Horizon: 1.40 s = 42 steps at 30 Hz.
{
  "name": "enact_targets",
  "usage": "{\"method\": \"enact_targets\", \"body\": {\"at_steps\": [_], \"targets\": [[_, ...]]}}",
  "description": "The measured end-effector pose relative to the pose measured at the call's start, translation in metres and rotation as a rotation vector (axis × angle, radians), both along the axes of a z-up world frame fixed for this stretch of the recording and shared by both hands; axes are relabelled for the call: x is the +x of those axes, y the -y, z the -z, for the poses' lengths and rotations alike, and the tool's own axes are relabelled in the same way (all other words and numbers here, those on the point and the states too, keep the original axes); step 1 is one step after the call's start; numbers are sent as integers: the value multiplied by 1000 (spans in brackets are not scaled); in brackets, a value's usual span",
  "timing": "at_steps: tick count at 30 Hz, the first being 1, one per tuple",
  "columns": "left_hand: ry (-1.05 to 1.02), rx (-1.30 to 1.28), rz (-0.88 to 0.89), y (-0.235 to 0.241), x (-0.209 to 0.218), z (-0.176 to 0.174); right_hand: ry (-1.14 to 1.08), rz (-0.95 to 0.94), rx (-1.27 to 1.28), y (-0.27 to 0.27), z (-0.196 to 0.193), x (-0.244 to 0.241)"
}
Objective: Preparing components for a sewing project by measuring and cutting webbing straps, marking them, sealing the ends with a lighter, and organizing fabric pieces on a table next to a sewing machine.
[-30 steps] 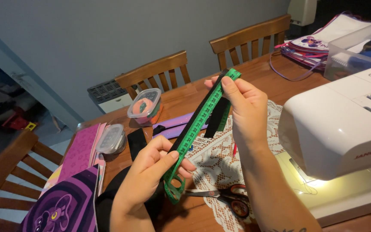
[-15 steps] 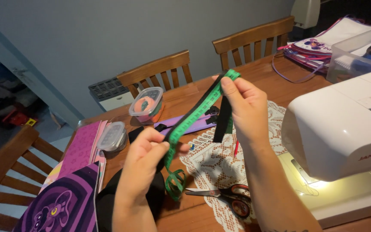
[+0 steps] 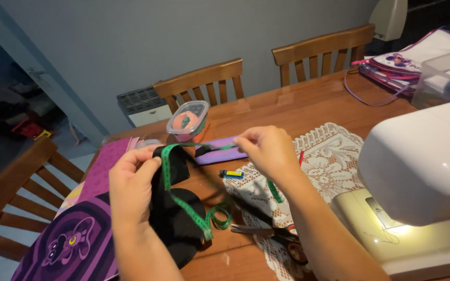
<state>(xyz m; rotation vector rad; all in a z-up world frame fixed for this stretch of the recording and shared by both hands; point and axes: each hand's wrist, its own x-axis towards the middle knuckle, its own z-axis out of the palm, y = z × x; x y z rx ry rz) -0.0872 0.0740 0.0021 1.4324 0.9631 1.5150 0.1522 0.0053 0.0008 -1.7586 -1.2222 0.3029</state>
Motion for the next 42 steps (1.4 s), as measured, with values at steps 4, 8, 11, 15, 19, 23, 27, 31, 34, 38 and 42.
{"method": "enact_targets", "body": {"at_steps": [4, 8, 11, 15, 19, 23, 27, 31, 34, 38, 42], "targets": [[-120, 104, -113, -4, 9, 1, 44, -221, 144, 2, 4, -20], [-198, 230, -85, -10, 15, 9, 15, -446, 690, -3, 15, -46], [-201, 272, 37, -11, 23, 18, 241, -433, 806, -9, 25, -57], [-196, 234, 128, -5, 26, 15, 296, -347, 940, -23, 39, -64], [-158, 153, 183, -3, 26, 13, 97, -324, 926, -25, 42, -63], [-216, 164, 191, 4, 23, 7, 36, -316, 901, -25, 40, -62], [-360, 264, 128, 26, 14, -10, 86, -371, 905, -10, 27, -52], [-515, 80, 147, 82, 1, -31, 300, -361, 955, 28, 5, -49], [-426, -190, 304, 121, -3, -10, 480, -505, 1036, 63, -12, -61], [1188, -572, 1103, 158, -32, 84, 669, -799, 1058, 109, -9, -88], [903, -688, 559, 189, -56, 175, 1465, -711, 819, 122, 130, -136]]}}
